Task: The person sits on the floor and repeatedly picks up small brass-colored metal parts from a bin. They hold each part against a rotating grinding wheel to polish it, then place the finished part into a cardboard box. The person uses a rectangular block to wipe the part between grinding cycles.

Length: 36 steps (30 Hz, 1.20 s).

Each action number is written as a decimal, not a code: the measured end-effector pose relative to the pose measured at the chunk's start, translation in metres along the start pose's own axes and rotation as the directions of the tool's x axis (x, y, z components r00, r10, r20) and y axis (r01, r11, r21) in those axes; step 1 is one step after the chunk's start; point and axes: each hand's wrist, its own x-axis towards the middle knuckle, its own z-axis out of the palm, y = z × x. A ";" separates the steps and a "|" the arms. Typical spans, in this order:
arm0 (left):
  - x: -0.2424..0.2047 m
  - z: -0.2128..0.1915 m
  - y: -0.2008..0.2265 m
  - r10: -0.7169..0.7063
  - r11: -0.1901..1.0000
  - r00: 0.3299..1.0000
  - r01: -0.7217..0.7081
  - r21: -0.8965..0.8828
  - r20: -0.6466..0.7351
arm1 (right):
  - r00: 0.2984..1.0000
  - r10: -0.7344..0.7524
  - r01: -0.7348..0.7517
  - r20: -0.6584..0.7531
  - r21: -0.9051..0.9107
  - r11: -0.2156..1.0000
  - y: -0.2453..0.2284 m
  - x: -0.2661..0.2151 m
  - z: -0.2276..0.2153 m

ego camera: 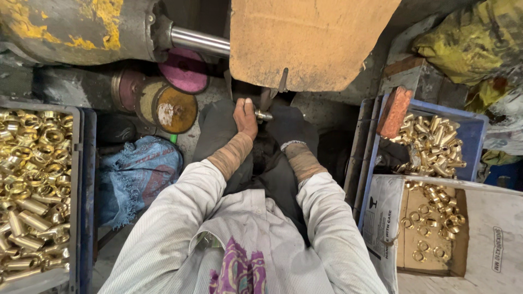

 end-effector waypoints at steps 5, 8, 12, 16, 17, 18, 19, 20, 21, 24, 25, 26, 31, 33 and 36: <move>0.001 0.003 -0.011 0.040 0.998 0.999 -0.039 0.058 -0.020 | 0.993 0.111 -0.114 0.035 0.108 0.988 -0.007 -0.003 -0.022; 0.003 0.005 -0.015 0.080 0.995 0.996 -0.077 0.069 -0.046 | 0.998 0.064 -0.061 -0.015 0.123 0.991 0.002 -0.002 -0.005; 0.002 0.004 -0.012 0.058 0.998 0.998 -0.057 0.040 -0.036 | 0.998 0.011 -0.003 -0.069 0.108 0.994 0.013 -0.006 0.013; 0.001 0.004 -0.006 0.061 0.998 0.997 -0.060 0.031 -0.045 | 0.998 0.008 -0.004 -0.056 0.062 0.998 0.015 -0.007 0.022; 0.001 0.003 -0.005 0.061 0.998 0.997 -0.059 0.027 -0.043 | 0.998 0.003 0.000 -0.056 0.063 0.998 0.016 -0.008 0.022; 0.001 0.002 -0.003 0.061 0.998 0.997 -0.060 0.022 -0.042 | 0.998 -0.002 0.006 -0.058 0.064 0.998 0.016 -0.007 0.021; 0.001 0.002 -0.001 0.061 0.998 0.997 -0.061 0.016 -0.040 | 0.998 -0.003 0.008 -0.068 0.076 0.997 0.015 -0.007 0.020; 0.000 0.002 0.000 0.061 0.998 0.997 -0.061 0.009 -0.039 | 0.997 -0.004 0.010 -0.077 0.088 0.996 0.014 -0.007 0.018; 0.000 0.002 0.001 0.061 0.998 0.997 -0.060 0.003 -0.037 | 0.996 -0.004 0.013 -0.087 0.100 0.995 0.013 -0.007 0.016; -0.001 0.002 0.005 0.069 0.997 0.997 -0.067 0.030 -0.043 | 0.998 0.069 -0.069 0.001 0.077 0.995 0.007 -0.003 0.009; -0.001 0.001 0.006 0.069 0.997 0.997 -0.068 0.022 -0.042 | 0.997 0.076 -0.077 0.012 0.073 0.994 0.006 -0.002 0.007; -0.001 0.001 0.006 0.069 0.998 0.997 -0.069 0.013 -0.041 | 0.996 0.084 -0.085 0.024 0.069 0.994 0.004 -0.002 0.004; -0.001 0.001 0.009 0.086 0.996 0.995 -0.086 -0.009 -0.043 | 0.996 0.087 -0.089 0.022 0.131 0.987 -0.001 0.000 -0.008; -0.001 0.001 0.008 0.059 0.998 0.998 -0.059 -0.013 -0.027 | 0.994 0.107 -0.111 0.039 0.131 0.985 -0.001 0.000 -0.007; -0.001 0.001 0.007 0.070 0.998 0.997 -0.070 0.004 -0.024 | 0.994 0.099 -0.102 0.041 0.106 0.989 0.003 -0.003 -0.001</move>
